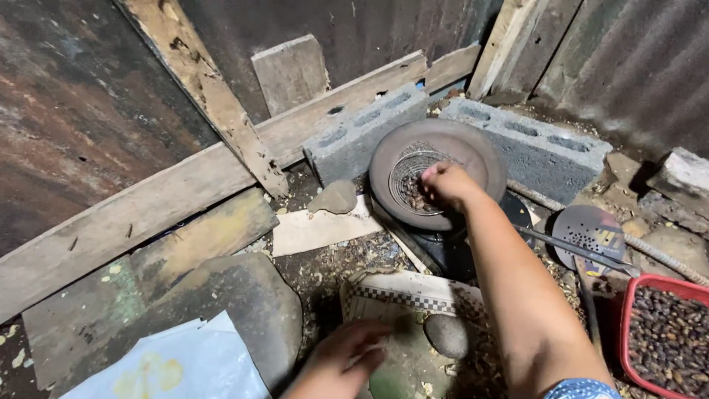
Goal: Cracking nuts with a stone, crushing them with a hammer, and stirring them in a roasting pan
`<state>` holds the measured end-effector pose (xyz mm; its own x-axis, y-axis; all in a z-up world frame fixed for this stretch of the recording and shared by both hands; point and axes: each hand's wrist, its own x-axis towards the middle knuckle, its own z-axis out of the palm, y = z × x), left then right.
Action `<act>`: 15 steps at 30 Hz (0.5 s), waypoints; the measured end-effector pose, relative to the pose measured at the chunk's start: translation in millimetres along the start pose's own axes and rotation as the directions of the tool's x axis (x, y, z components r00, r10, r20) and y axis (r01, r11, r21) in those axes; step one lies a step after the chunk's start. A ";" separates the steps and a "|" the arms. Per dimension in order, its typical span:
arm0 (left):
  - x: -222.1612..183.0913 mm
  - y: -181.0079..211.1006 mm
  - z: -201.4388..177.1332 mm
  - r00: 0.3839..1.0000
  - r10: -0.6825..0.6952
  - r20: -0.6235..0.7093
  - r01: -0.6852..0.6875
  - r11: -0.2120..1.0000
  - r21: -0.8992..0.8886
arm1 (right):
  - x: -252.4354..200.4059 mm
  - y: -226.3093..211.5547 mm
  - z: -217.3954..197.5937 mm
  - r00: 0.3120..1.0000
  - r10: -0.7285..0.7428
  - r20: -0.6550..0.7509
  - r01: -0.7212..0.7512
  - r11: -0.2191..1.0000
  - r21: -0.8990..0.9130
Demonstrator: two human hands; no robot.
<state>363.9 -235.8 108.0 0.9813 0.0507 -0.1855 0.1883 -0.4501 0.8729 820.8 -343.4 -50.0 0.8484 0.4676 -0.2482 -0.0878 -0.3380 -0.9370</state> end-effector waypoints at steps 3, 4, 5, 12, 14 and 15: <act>23.4 3.9 39.2 0.990 -0.141 0.028 0.143 0.937 -0.320 | 11.4 11.3 19.0 0.989 -0.099 0.111 0.148 0.649 -0.746; 28.5 -3.2 53.1 0.991 -0.126 -0.044 0.093 0.889 -0.447 | 4.0 -1.1 29.3 0.986 -0.012 0.164 0.152 0.447 -0.882; 35.9 -3.6 52.8 0.991 -0.129 -0.041 0.097 0.889 -0.447 | 8.0 2.7 34.0 0.986 -0.009 0.164 0.150 0.449 -0.881; 89.1 25.5 26.0 0.956 -0.294 -0.005 0.137 0.463 -0.875 | 1.6 -3.8 17.7 0.990 -0.129 0.057 0.134 0.725 -0.676; 101.4 17.1 26.0 0.971 -0.234 -0.042 0.043 0.343 -0.938 | -64.6 -53.2 8.0 0.996 -0.038 0.077 0.072 0.856 -0.511; 108.8 -0.4 35.0 0.952 -0.307 -0.006 0.047 0.165 -0.985 | -114.5 -91.2 8.4 0.986 -0.023 0.165 0.111 0.830 -0.547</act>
<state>469.2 -261.3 71.7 0.8762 0.1922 -0.4420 0.1157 0.8063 0.5800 727.3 -359.3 61.9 0.7526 0.6033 -0.2636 0.3067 -0.6755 -0.6705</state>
